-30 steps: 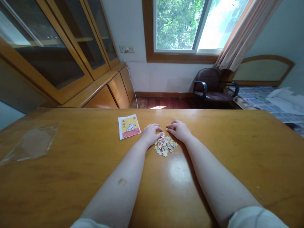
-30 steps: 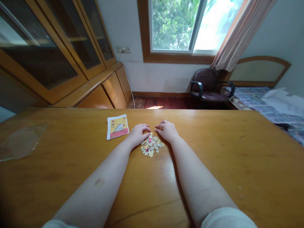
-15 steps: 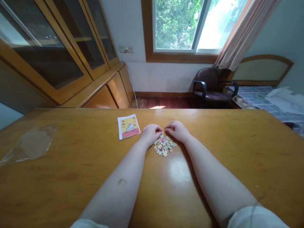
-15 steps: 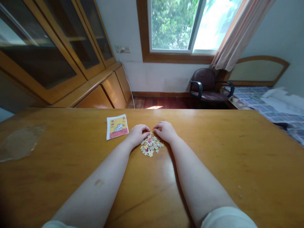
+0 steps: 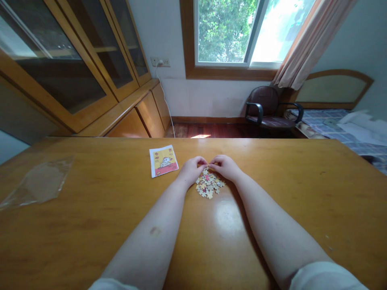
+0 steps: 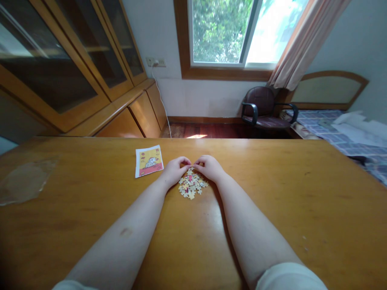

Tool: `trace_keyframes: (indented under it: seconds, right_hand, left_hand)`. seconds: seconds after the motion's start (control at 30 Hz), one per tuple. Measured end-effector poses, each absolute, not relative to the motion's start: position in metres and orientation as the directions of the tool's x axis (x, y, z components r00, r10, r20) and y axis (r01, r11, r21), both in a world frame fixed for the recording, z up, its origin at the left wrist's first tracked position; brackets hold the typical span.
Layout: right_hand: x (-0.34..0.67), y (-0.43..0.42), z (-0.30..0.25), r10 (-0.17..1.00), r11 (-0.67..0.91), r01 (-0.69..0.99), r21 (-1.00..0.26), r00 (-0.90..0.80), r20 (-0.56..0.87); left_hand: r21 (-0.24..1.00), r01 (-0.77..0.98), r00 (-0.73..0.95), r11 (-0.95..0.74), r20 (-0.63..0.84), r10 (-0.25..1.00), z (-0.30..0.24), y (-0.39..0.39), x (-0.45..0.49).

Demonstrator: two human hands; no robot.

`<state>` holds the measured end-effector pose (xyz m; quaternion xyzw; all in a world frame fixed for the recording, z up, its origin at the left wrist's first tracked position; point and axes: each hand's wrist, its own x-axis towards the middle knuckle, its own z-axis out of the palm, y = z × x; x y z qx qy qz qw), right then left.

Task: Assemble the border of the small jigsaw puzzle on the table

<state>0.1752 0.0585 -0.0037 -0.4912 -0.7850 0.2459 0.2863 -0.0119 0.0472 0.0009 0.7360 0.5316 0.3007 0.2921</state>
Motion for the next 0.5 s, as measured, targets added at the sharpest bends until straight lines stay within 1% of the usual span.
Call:
trace_keyframes:
  seconds: [0.13, 0.23, 0.33, 0.4, 0.5]
  right_hand:
    - [0.1744, 0.0588, -0.0038, 0.953, 0.298, 0.671, -0.679, -0.249, 0.172]
    - [0.1767, 0.0612, -0.0050, 0.978, 0.200, 0.743, -0.639, -0.114, 0.173]
    - [0.1795, 0.0636, -0.0060, 0.989, 0.091, 0.789, -0.607, 0.000, 0.148]
    - [0.1806, 0.0645, -0.0063, 0.991, 0.043, 0.815, -0.578, 0.039, 0.129]
    - [0.1816, 0.0647, -0.0061, 0.991, 0.005, 0.852, -0.523, 0.068, 0.119]
  left_hand:
    - [0.744, 0.606, 0.241, -0.281, 0.165, 0.956, 0.0009, 0.0481, -0.0129]
    - [0.661, 0.674, 0.250, -0.329, 0.215, 0.944, 0.0004, 0.0490, -0.0154]
    - [0.552, 0.753, 0.291, -0.358, 0.209, 0.934, 0.0001, 0.0487, -0.0168]
    - [0.510, 0.781, 0.302, -0.359, 0.195, 0.933, 0.0000, 0.0482, -0.0165]
    - [0.482, 0.807, 0.285, -0.341, 0.187, 0.940, 0.0005, 0.0478, -0.0157]
